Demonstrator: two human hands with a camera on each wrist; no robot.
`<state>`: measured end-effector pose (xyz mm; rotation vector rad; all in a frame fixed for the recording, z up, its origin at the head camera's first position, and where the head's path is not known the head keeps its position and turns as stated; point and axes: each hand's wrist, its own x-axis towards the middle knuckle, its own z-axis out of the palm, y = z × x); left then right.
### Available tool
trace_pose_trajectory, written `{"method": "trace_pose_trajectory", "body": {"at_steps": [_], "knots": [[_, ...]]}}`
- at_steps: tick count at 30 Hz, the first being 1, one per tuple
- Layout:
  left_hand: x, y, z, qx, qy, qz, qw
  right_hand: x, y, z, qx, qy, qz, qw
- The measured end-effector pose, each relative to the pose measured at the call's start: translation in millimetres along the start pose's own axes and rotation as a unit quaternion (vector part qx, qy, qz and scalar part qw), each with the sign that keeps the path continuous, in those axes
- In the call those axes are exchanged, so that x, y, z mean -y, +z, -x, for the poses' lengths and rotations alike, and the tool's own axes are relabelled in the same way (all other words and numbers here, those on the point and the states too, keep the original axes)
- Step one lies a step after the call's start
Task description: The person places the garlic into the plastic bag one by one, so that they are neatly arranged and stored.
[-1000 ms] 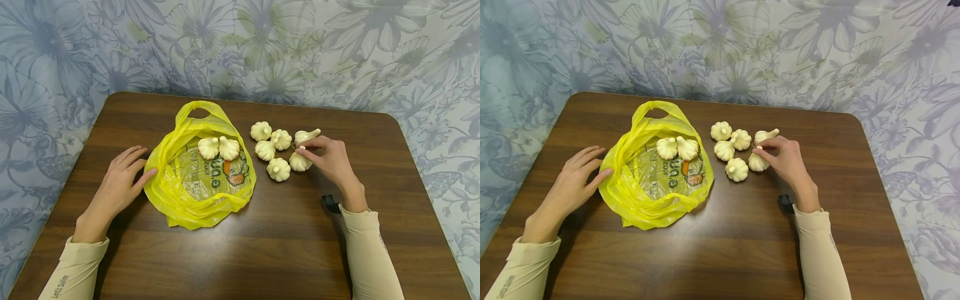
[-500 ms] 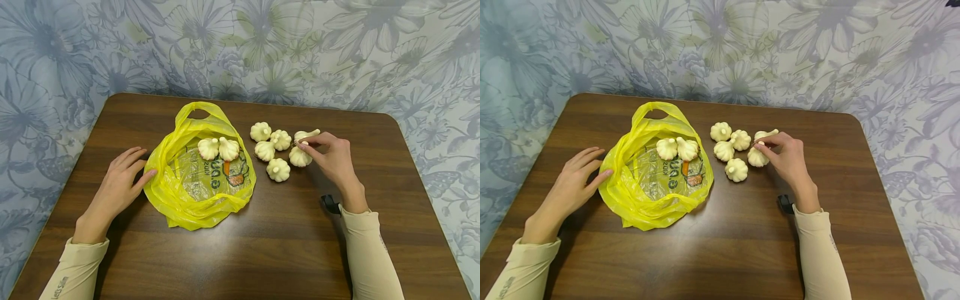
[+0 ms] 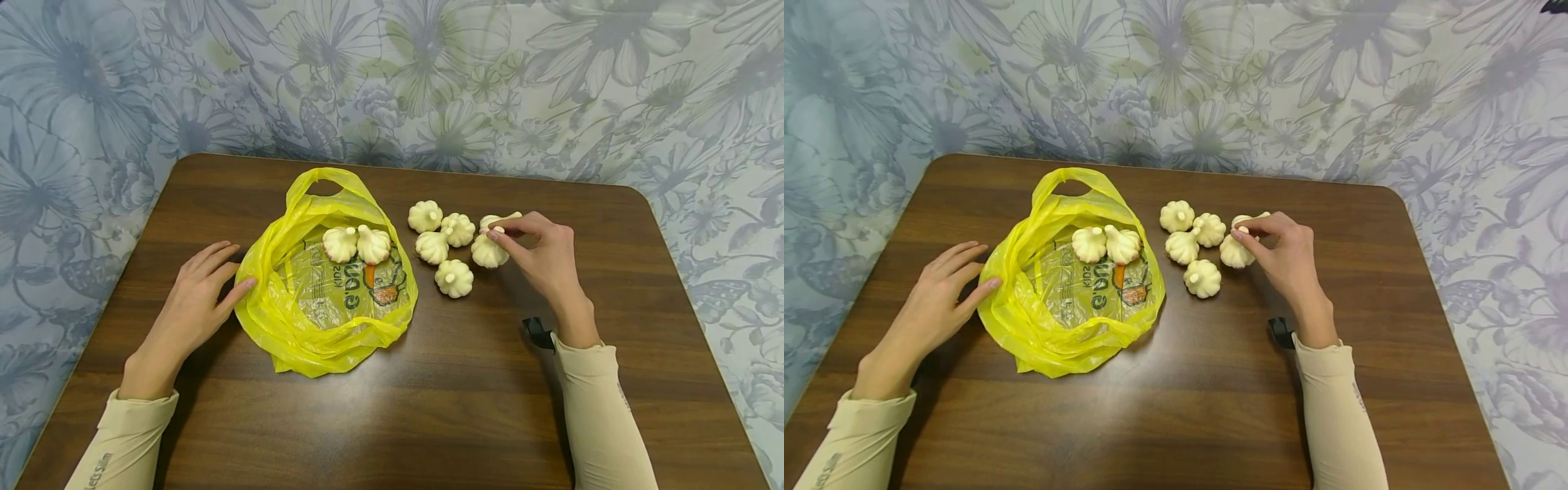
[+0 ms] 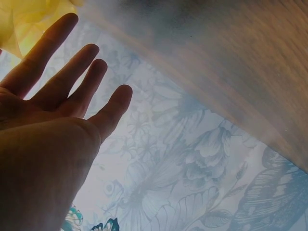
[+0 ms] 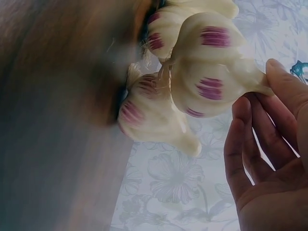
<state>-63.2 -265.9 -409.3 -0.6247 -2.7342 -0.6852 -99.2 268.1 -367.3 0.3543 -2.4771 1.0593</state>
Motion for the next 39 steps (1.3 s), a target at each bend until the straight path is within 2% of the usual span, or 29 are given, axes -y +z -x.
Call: {"method": "trace_pose_trajectory", "body": {"at_steps": [10,15,27,39], "knots": [[-0.7,-0.9,0.0,0.005,-0.004,-0.005,1.0,8.1,1.5,-5.8,-0.018,-0.007,-0.016,0.9997],[-0.9,-1.1,-0.1,0.009,-0.005,-0.007,0.9999,14.9,4.6,-10.6,-0.017,-0.014,-0.04,0.999],[-0.8,-1.4,0.1,0.01,-0.001,-0.009,0.9999,25.8,15.2,-20.0,-0.026,-0.019,-0.05,0.9982],[-1.4,-1.3,-0.2,0.01,-0.002,-0.008,0.9999,40.8,24.0,-29.5,-0.03,-0.03,-0.083,0.9956]]}}
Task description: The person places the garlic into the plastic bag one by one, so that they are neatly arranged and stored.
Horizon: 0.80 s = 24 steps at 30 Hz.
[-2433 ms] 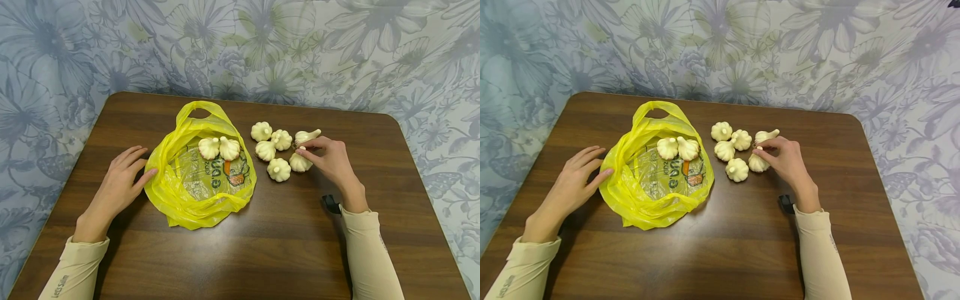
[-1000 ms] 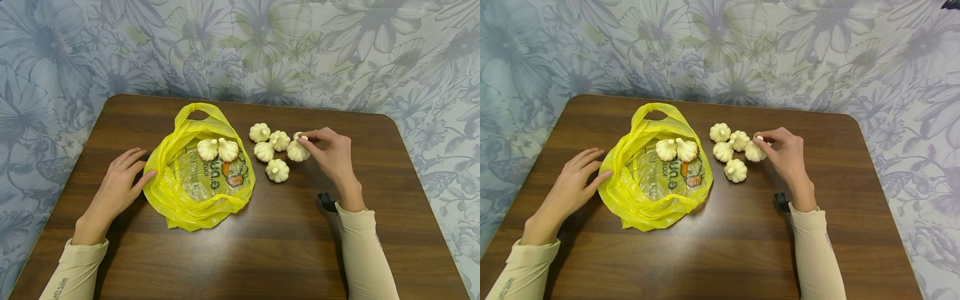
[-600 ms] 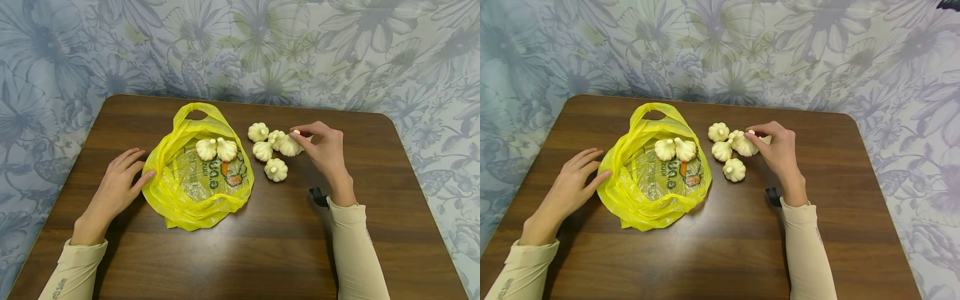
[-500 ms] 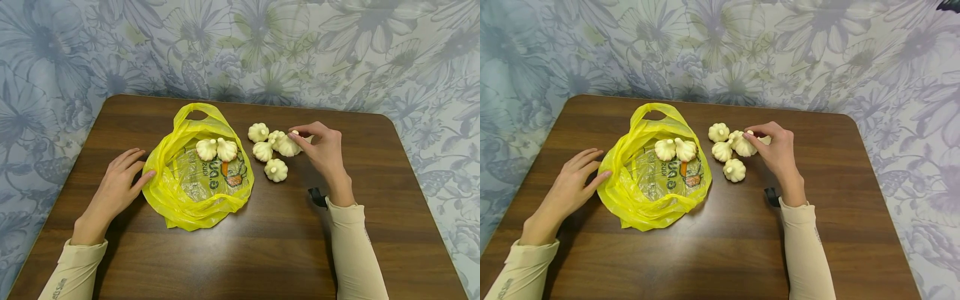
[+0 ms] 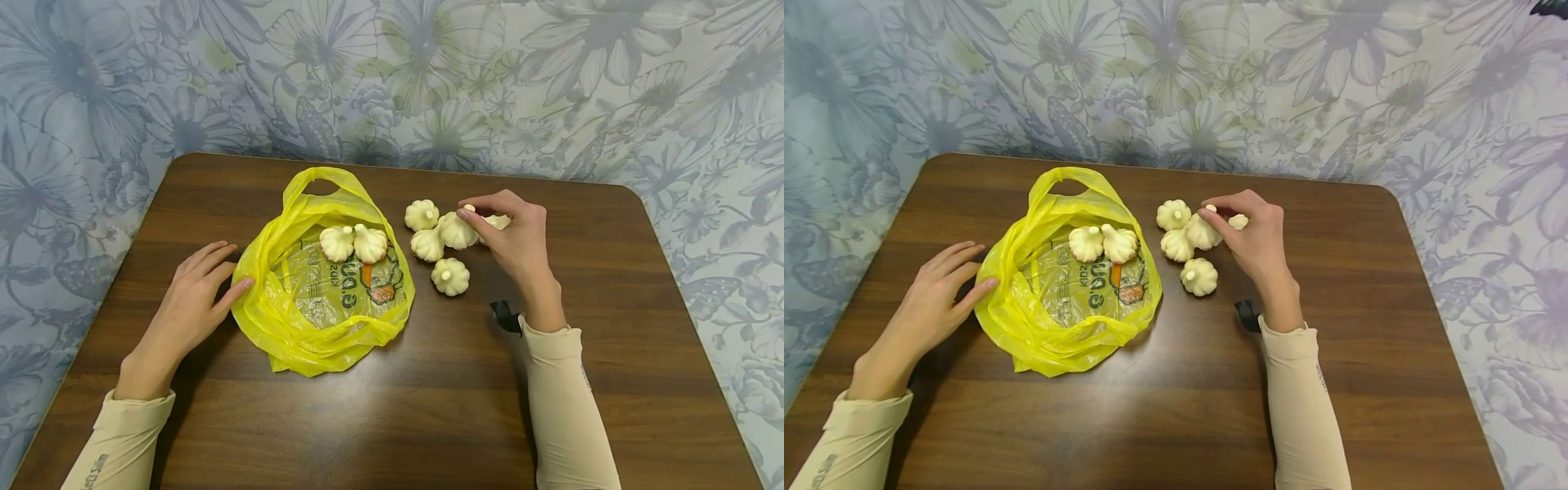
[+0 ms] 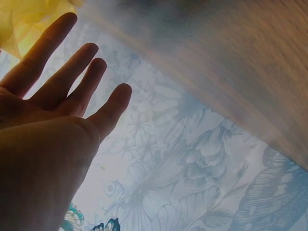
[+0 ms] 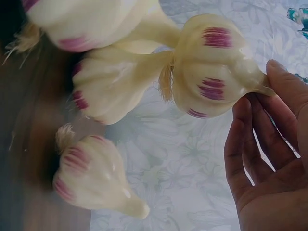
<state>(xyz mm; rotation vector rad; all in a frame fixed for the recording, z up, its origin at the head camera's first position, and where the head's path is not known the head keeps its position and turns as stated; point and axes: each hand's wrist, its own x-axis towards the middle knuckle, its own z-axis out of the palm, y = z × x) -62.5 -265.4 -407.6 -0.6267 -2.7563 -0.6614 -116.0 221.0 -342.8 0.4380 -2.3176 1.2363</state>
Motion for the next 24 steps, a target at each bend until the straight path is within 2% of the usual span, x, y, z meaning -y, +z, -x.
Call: {"method": "trace_pose_trajectory", "body": {"at_steps": [13,24], "knots": [[0.6,1.1,0.8,0.001,-0.001,-0.001,1.0,9.1,3.6,-5.1,-0.01,0.003,0.0,0.9999],[0.2,1.5,0.5,0.003,-0.001,-0.001,1.0,36.7,10.3,-13.3,-0.017,-0.002,-0.035,0.9993]]}}
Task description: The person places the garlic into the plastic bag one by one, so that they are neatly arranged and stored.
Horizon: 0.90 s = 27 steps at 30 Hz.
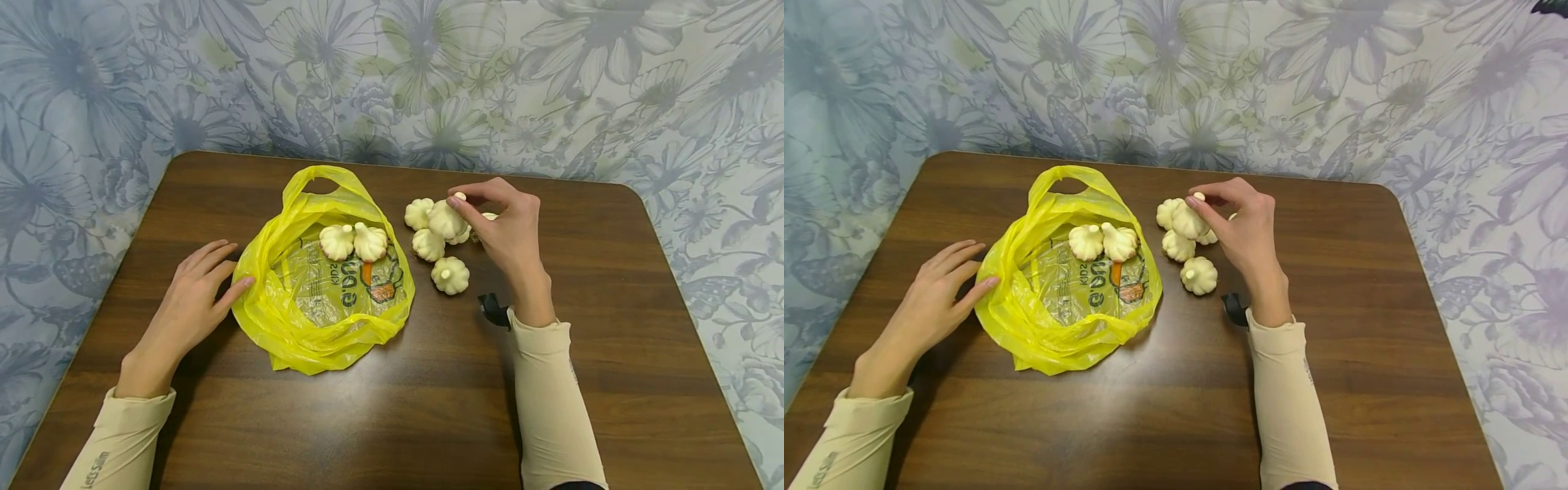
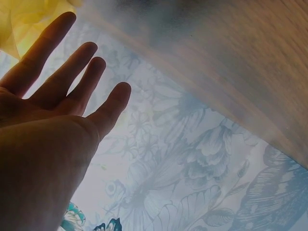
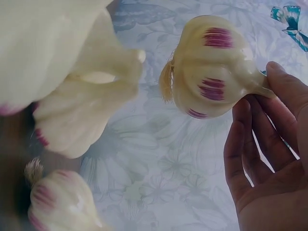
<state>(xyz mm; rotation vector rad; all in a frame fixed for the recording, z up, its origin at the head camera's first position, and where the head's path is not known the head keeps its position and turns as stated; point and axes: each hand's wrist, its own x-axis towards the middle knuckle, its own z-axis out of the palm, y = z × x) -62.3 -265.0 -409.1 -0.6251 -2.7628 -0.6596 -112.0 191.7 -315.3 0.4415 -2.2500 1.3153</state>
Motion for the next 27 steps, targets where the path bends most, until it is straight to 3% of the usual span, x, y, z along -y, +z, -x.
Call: {"method": "trace_pose_trajectory", "body": {"at_steps": [15,27], "knots": [[-0.9,-0.8,-1.0,0.003,-0.004,-0.007,1.0,20.6,13.2,-4.7,0.001,-0.008,-0.01,0.9999],[0.2,-0.1,-0.6,-0.002,0.003,-0.005,1.0,0.6,29.0,-7.4,0.017,-0.017,-0.037,0.999]]}}
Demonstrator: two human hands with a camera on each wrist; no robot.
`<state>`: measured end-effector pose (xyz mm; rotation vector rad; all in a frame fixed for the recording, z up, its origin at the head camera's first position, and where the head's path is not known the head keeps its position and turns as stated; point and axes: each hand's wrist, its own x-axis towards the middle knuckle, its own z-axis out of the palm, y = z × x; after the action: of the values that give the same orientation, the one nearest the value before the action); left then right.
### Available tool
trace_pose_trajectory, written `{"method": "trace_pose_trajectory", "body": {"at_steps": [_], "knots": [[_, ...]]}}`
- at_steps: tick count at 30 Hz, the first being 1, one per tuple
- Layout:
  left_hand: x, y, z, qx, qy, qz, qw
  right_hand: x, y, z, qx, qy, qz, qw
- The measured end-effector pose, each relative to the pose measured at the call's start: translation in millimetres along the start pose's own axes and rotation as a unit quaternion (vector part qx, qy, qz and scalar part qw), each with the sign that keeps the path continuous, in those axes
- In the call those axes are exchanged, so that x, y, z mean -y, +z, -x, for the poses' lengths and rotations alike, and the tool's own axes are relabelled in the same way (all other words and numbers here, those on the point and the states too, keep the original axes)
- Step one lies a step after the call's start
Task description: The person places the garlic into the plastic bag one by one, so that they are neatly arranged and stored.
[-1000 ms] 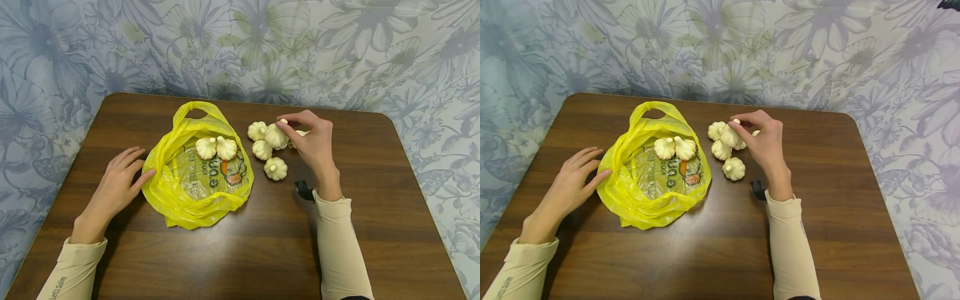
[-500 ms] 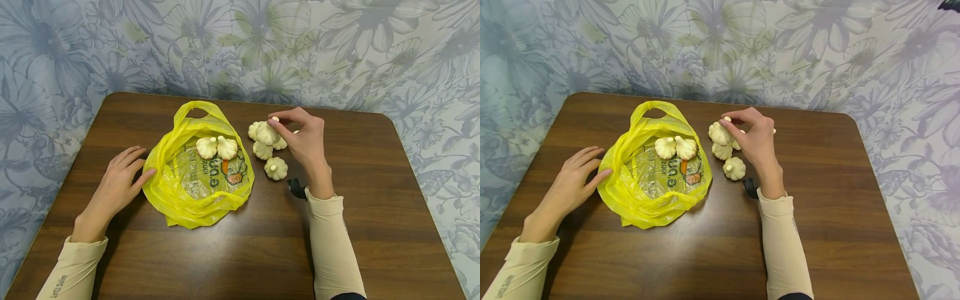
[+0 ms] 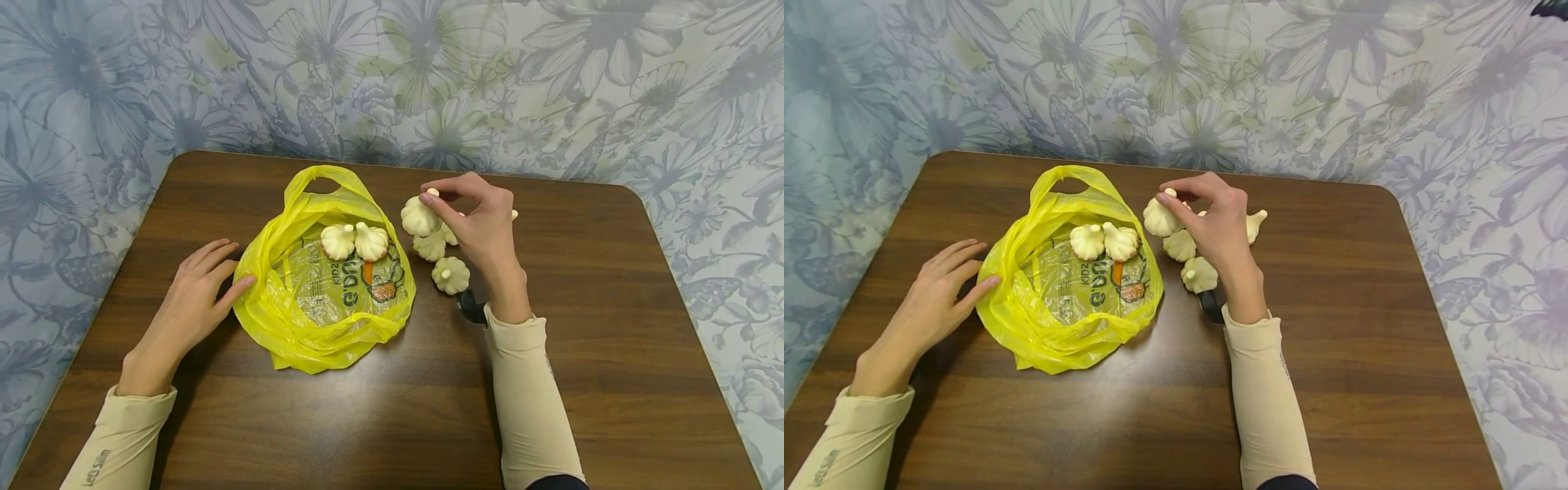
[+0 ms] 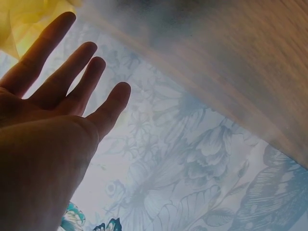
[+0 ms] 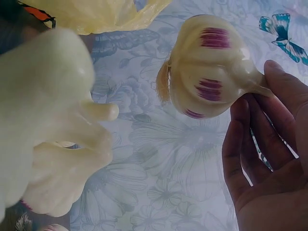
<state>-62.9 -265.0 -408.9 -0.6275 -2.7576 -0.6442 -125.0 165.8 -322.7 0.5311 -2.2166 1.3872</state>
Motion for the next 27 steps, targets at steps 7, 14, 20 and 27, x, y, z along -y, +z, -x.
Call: {"method": "trace_pose_trajectory", "body": {"at_steps": [7,14,20,27], "knots": [[-0.5,0.3,-1.1,0.003,0.0,-0.003,1.0,0.9,1.6,0.1,-0.003,-0.001,-0.005,1.0],[-0.9,0.3,-0.2,-0.003,0.005,0.004,1.0,5.5,18.2,-2.5,0.006,-0.027,-0.034,0.999],[-0.8,-0.9,-0.5,0.003,0.001,0.0,1.0,11.8,36.3,-3.1,0.027,-0.05,-0.056,0.9968],[-1.1,-1.2,0.0,0.008,-0.004,0.002,1.0,17.3,44.2,-4.5,0.036,-0.053,-0.033,0.9974]]}}
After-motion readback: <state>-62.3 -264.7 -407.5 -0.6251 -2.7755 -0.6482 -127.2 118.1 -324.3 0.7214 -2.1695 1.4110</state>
